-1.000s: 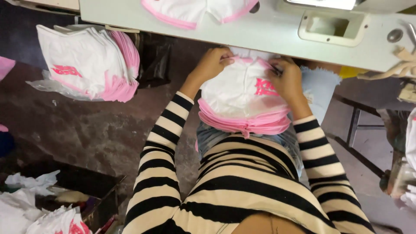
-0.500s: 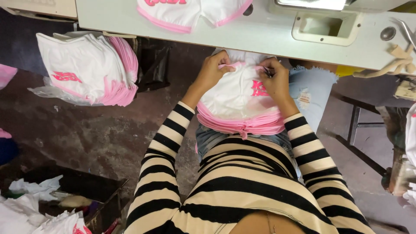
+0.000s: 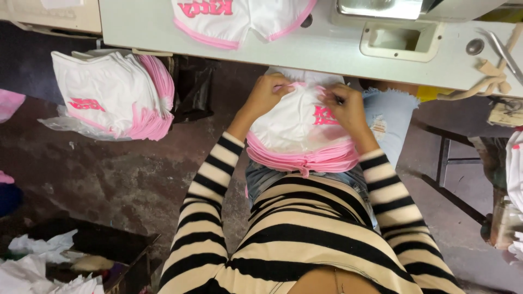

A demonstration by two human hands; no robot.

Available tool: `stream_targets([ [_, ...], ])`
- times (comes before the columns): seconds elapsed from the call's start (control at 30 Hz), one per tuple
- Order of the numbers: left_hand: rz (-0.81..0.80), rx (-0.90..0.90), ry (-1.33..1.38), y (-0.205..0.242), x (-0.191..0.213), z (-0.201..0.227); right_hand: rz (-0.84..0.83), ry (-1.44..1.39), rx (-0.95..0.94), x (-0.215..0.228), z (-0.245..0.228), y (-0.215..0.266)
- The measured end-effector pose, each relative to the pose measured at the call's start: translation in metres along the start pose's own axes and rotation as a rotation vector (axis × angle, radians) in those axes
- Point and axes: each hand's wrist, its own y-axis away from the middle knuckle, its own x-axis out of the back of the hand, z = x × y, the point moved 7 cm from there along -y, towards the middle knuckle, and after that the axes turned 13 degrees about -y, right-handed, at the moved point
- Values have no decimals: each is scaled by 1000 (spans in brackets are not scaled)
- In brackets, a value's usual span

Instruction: The person is using thread snips to trim loose threads from finished garments and then stacking them on a table.

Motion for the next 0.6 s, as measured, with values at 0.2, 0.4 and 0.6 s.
stream_targets([
  [0.2, 245, -214, 132, 27, 74, 125, 8, -23, 188, 42, -145, 10],
  [0.4, 270, -280, 283, 16, 101, 167, 174, -58, 122, 68, -200, 3],
  [0.6, 176, -344, 181, 9, 137, 241, 346, -53, 54, 76, -244, 22],
])
